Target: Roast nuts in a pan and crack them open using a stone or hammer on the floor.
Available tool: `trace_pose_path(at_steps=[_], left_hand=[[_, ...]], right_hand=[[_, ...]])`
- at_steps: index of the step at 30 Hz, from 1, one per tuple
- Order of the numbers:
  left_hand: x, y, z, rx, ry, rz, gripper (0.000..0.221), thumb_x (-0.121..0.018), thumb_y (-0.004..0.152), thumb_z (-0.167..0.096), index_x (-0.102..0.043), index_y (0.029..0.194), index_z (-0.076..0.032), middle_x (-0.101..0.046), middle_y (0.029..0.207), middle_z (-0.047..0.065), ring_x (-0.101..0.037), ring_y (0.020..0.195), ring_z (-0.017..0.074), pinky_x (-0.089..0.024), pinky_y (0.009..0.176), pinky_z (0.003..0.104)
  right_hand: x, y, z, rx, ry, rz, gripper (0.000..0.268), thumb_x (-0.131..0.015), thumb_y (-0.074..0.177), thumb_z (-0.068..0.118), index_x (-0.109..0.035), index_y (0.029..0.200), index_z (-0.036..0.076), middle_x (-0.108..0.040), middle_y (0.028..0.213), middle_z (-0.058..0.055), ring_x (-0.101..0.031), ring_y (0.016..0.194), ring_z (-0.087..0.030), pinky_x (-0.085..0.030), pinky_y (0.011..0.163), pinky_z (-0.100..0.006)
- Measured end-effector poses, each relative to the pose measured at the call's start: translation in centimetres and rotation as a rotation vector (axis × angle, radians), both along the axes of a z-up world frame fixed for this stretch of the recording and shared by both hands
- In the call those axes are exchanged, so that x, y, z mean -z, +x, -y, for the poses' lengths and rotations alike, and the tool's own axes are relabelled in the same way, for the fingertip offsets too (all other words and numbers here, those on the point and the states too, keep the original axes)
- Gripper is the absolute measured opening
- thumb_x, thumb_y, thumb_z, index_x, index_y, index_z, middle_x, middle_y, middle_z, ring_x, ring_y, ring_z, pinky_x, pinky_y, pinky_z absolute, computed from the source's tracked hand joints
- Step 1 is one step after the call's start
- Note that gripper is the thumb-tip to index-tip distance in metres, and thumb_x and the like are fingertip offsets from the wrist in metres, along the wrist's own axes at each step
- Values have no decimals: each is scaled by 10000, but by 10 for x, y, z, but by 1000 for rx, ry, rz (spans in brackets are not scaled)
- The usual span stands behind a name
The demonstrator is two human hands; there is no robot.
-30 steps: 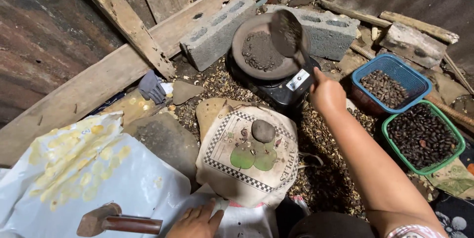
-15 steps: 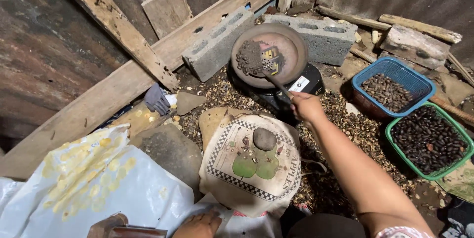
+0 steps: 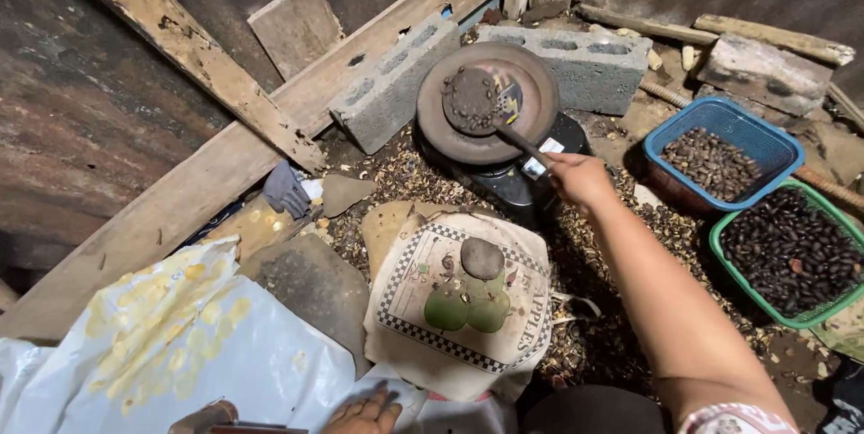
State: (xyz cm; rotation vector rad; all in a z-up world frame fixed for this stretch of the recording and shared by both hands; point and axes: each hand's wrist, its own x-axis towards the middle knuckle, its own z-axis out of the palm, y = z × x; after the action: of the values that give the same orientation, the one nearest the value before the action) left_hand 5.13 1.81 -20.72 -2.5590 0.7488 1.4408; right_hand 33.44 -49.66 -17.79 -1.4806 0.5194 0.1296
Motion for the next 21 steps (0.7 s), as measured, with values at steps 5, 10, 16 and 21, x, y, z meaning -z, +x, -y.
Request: trace_pose_path(at_steps=[5, 10, 16, 21], left_hand=[[24, -1, -17, 45, -59, 81, 515, -320, 1057, -422, -404, 1548, -290, -282, 1640, 199, -479, 1407, 415, -299, 1194, 562], [53, -1, -23, -35, -153, 126, 507, -312, 1038, -404, -452, 1516, -307, -319, 1642, 151, -496, 1397, 394, -304, 1198, 535], [44, 7, -21, -31, -99, 85, 510, -314, 1047, -416, -436, 1531, -307, -296, 1646, 160, -459, 1415, 414, -286, 1200, 549], [21, 12, -15, -33, -58, 48, 513, -316, 1054, -425, -424, 1542, -307, -279, 1649, 166, -432, 1428, 428, -272, 1202, 559]], right_hand=[[-8, 0, -4, -22, -93, -3, 257, -655, 960, 149, -780, 1183, 118, -615, 635, -10, -415, 424, -103, -314, 392, -268], [0, 13, -1, -26, -215, -15, 234, -668, 968, 147, -776, 1167, 88, -647, 655, -5, -478, 432, -79, -356, 393, -261], [14, 4, -10, 14, 30, -6, 265, -643, 964, 122, -766, 1198, 102, -592, 613, 7, -409, 398, -90, -287, 376, -263], [5, -9, -18, 49, 107, 4, 287, -626, 966, 124, -764, 1219, 122, -581, 600, 5, -393, 389, -87, -286, 370, -259]])
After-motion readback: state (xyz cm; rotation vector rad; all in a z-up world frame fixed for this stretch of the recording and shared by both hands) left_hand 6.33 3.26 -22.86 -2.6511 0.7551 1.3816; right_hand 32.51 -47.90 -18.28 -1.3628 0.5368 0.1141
